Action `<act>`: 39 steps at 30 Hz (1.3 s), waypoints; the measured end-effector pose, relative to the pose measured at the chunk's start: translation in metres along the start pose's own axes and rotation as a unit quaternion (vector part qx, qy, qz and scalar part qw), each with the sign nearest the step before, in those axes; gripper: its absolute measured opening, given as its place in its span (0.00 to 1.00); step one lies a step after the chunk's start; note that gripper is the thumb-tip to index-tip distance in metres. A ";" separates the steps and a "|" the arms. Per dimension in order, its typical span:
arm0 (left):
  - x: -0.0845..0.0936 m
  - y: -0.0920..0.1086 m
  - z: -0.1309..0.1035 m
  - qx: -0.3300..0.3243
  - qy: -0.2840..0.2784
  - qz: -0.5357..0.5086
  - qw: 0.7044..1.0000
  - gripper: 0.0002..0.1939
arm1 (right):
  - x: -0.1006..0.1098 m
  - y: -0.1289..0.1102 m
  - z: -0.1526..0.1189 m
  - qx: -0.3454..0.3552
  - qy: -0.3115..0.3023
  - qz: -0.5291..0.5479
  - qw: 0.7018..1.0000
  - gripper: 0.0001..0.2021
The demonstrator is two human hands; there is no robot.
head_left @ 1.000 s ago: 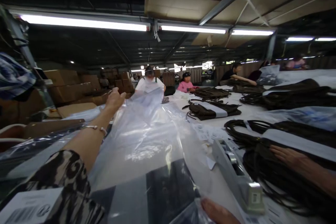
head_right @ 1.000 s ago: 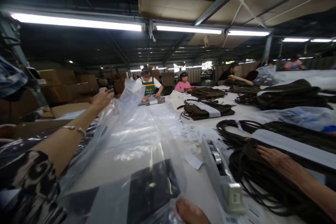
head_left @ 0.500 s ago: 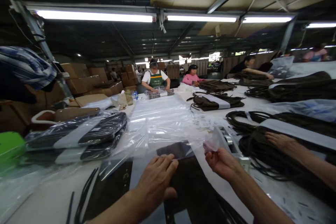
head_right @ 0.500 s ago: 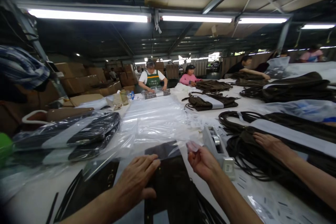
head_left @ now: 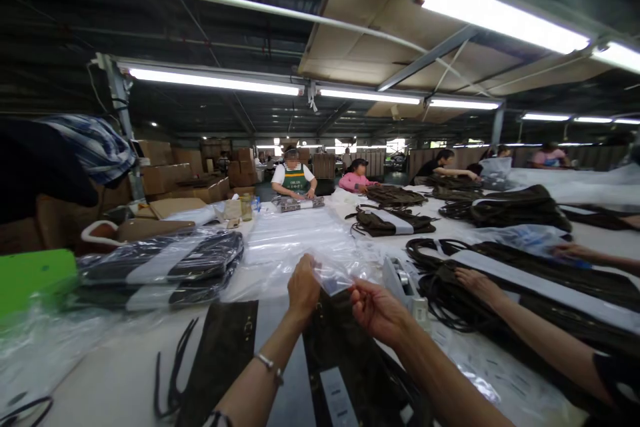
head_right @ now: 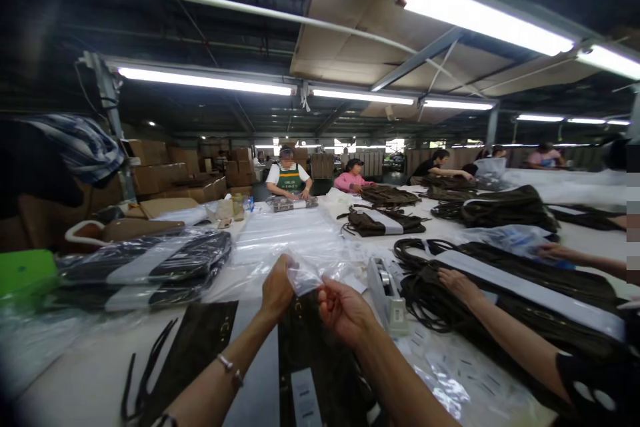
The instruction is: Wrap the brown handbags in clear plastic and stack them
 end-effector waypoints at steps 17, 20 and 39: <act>0.180 0.019 -0.051 -0.172 -0.034 0.090 0.980 0.19 | 0.042 -0.007 -0.011 0.108 0.055 0.045 0.992 0.14; 0.114 -0.022 -0.111 -0.190 -0.067 0.123 0.972 0.33 | 0.081 0.013 -0.024 0.129 0.070 0.112 0.983 0.15; 0.092 -0.105 -0.052 0.018 0.041 0.204 0.978 0.12 | 0.074 0.072 -0.002 0.116 0.121 -0.011 0.986 0.06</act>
Point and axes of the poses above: each hand's wrist, its own z-axis towards the middle knuckle, its own x-axis out of the back of the hand, y = z × x, the point moved 9 cm from there along z, towards the middle knuckle, and after that the axes turned 1 degree about -y, right-handed, at the moved point
